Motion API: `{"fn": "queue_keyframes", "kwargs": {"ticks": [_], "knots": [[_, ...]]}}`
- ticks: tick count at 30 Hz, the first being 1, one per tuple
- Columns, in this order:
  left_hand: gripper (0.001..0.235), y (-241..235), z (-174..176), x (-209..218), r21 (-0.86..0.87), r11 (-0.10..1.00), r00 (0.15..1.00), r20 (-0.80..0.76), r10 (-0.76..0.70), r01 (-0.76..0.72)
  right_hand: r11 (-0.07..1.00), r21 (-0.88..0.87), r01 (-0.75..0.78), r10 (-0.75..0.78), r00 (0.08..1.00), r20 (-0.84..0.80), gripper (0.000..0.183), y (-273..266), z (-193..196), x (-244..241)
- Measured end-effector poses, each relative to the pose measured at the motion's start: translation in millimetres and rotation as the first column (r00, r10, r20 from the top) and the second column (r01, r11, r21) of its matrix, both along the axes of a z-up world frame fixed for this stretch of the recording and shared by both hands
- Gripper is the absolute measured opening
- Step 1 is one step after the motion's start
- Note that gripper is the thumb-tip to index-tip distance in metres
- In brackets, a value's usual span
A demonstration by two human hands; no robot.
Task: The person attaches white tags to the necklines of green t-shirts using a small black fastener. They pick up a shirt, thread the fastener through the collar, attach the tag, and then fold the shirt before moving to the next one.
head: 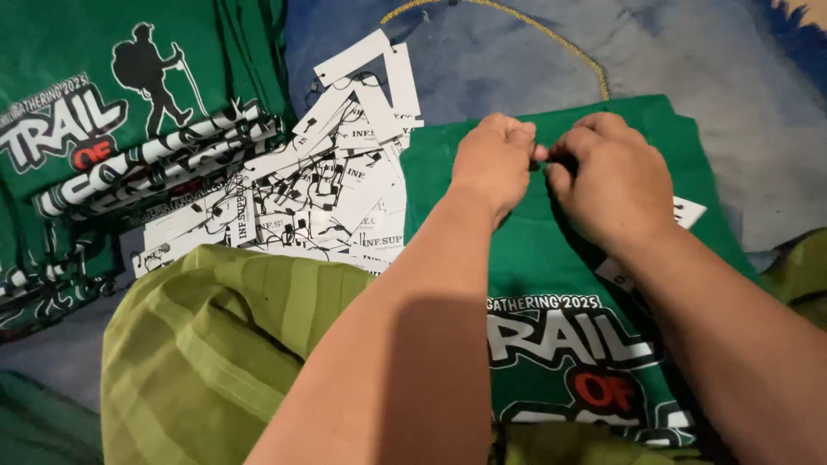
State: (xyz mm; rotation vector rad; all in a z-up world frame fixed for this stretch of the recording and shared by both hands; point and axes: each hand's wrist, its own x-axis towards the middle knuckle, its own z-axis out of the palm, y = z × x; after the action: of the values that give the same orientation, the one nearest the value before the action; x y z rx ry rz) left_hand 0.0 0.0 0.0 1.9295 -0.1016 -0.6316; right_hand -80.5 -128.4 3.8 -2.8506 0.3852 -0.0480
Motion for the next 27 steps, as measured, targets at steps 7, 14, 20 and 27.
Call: {"fn": "queue_keyframes", "kwargs": {"ticks": [7, 14, 20, 27], "knots": [[0.026, 17, 11, -31, 0.278, 0.951, 0.944, 0.329, 0.037, -0.134, 1.0, -0.002, -0.019, 0.019, 0.992, 0.121, 0.026, -33, 0, -18], [0.021, 40, 5, -59, 0.445, 0.893, 0.901, 0.41, -0.139, -0.064, 0.913, 0.365, 0.181, -0.217, 0.974, 0.059, 0.026, -54, 15, -34], [0.023, 53, 18, -65, 0.431, 0.9, 0.924, 0.366, -0.112, -0.062, 0.862, 0.404, 0.307, -0.315, 0.948, -0.049, 0.017, -48, 37, -42], [0.013, 47, 37, -77, 0.237, 0.966, 0.988, 0.14, 0.066, -0.098, 0.96, 0.117, 0.255, -0.239, 0.962, -0.132, 0.034, -28, 14, -37]]}}
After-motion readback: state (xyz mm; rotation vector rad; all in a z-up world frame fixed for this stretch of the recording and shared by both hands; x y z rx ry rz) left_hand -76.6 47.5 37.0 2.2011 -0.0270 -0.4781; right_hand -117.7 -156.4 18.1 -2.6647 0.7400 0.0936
